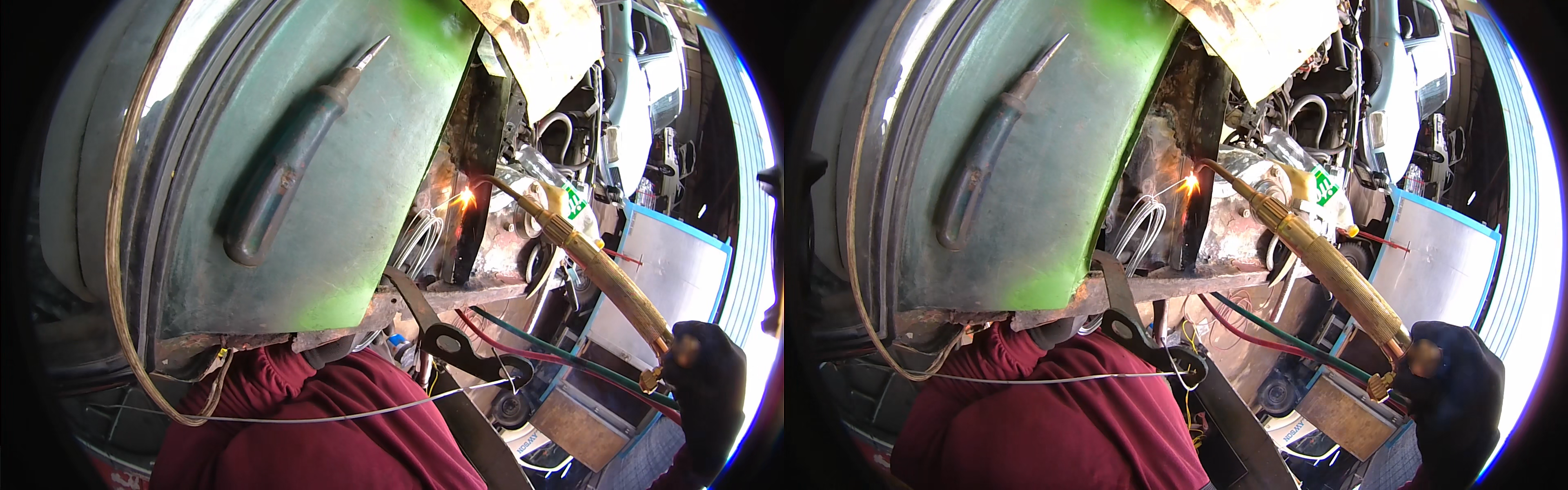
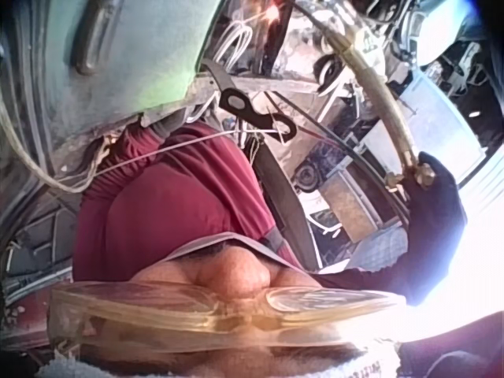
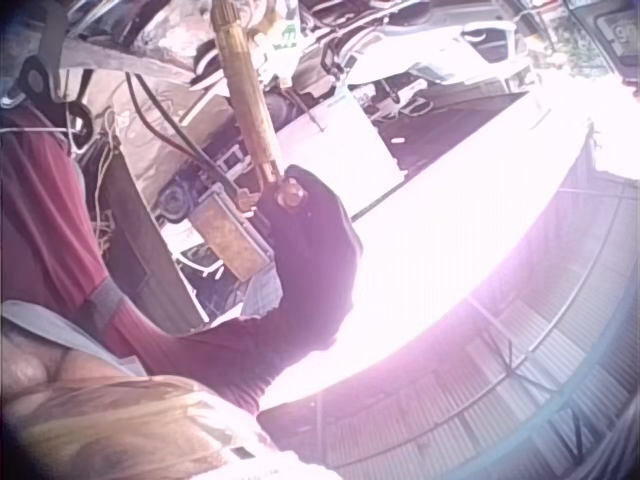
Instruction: The person welds a metal bracket to the front frame of a green car using a MIG welding torch and filler wire. They repeatedly position the bracket, weld it in place, and then use a hammer to tap and adjust the weld area.
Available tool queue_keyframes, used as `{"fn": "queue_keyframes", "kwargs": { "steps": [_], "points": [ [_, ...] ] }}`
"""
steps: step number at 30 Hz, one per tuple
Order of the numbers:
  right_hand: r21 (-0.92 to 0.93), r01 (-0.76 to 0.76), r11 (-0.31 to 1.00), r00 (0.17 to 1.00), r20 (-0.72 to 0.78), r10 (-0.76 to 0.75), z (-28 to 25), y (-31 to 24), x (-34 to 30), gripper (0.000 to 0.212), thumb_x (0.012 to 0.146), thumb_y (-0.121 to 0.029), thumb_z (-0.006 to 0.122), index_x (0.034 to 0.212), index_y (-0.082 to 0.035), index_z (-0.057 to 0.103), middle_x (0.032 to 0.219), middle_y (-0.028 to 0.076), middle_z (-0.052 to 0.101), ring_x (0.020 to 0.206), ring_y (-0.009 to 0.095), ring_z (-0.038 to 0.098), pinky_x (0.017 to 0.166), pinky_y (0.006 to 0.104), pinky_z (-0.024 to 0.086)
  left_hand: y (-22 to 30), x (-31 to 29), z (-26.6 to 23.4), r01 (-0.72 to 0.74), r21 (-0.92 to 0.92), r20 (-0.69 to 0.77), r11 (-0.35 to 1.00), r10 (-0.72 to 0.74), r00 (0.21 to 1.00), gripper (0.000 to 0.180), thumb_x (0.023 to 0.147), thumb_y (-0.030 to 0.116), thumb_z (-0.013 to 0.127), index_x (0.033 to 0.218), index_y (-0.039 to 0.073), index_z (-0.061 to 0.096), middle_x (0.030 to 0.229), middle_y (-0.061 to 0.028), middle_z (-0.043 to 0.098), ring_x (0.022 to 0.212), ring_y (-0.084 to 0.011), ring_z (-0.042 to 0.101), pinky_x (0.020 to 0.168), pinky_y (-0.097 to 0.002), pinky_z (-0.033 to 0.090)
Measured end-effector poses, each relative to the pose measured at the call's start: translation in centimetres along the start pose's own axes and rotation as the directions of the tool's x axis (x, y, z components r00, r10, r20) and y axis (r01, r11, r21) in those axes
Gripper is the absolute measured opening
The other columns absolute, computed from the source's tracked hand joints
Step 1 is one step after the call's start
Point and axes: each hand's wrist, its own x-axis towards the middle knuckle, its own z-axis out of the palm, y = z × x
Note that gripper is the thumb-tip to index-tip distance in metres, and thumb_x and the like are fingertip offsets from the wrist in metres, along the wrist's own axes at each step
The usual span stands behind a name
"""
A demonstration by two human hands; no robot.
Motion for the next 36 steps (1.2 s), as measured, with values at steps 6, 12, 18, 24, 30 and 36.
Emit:
{"fn": "queue_keyframes", "kwargs": {
  "steps": [6,12,18,24,30,36],
  "points": [
    [0.117,-0.194,0.974,0.98,0.075,0.186,-0.5,-0.6,0.4,0.032,0.082,0.005,0.077,0.114,0.005,0.07,0.094,0.012,0.071,0.082,0.018,0.073,0.068,0.0308,0.059,0.3,-0.6,-1.4,0.15,-0.817,0.096,0.556,-0.126,0.987,0.051,0.119,0.04,0.044,0.154,0.003,0.049,0.143,-0.0115,0.058,0.126,-0.0214,0.059,0.109,-0.0355,0.05],
    [0.043,-0.122,0.992,0.99,0.069,0.119,-0.3,-0.4,0.7,0.033,0.081,0.006,0.074,0.114,0.005,0.07,0.092,0.011,0.07,0.078,0.017,0.069,0.069,0.0311,0.057,0.3,-0.4,-2.0,0.176,-0.907,0.125,0.382,-0.155,0.98,0.053,0.119,0.04,0.044,0.156,0.002,0.047,0.147,-0.012,0.056,0.129,-0.0222,0.058,0.112,-0.0363,0.05],
    [0.069,-0.11,0.991,0.993,0.057,0.107,0.0,0.1,0.6,0.034,0.083,0.003,0.075,0.117,0.004,0.069,0.093,0.012,0.071,0.077,0.017,0.07,0.068,0.0311,0.057,0.5,-0.6,-2.4,0.185,-0.94,0.141,0.287,-0.168,0.976,0.055,0.119,0.04,0.043,0.159,0.002,0.045,0.15,-0.0125,0.055,0.132,-0.023,0.057,0.115,-0.0371,0.049],
    [0.054,-0.191,0.98,0.979,0.078,0.187,-0.5,-0.5,0.8,0.04,0.075,0.004,0.085,0.114,0.003,0.073,0.102,0.017,0.077,0.089,0.026,0.079,0.083,0.0372,0.064,0.6,-0.5,-2.8,0.185,-0.965,0.152,0.188,-0.178,0.972,0.057,0.119,0.04,0.043,0.161,0.002,0.043,0.154,-0.0131,0.053,0.135,-0.0238,0.056,0.118,-0.0379,0.049],
    [0.043,-0.079,0.996,0.993,0.09,0.075,-0.5,-0.3,0.8,0.036,0.083,0.001,0.078,0.118,0.002,0.07,0.097,0.014,0.074,0.081,0.02,0.073,0.074,0.0326,0.06,0.5,-1.0,-1.3,0.181,-0.97,0.15,0.163,-0.185,0.971,0.058,0.118,0.039,0.044,0.163,0.002,0.042,0.153,-0.0137,0.053,0.132,-0.0238,0.059,0.115,-0.0387,0.052],
    [0.069,-0.196,0.978,0.977,0.103,0.188,-0.6,-0.2,0.8,0.039,0.077,0.0,0.082,0.114,0.002,0.072,0.102,0.018,0.076,0.091,0.027,0.079,0.085,0.0391,0.065,0.6,-0.9,-2.3,0.138,-0.863,0.14,0.486,-0.032,0.99,0.06,0.118,0.039,0.044,0.165,0.003,0.04,0.156,-0.0149,0.052,0.135,-0.0243,0.058,0.116,-0.039,0.052]
  ]
}}
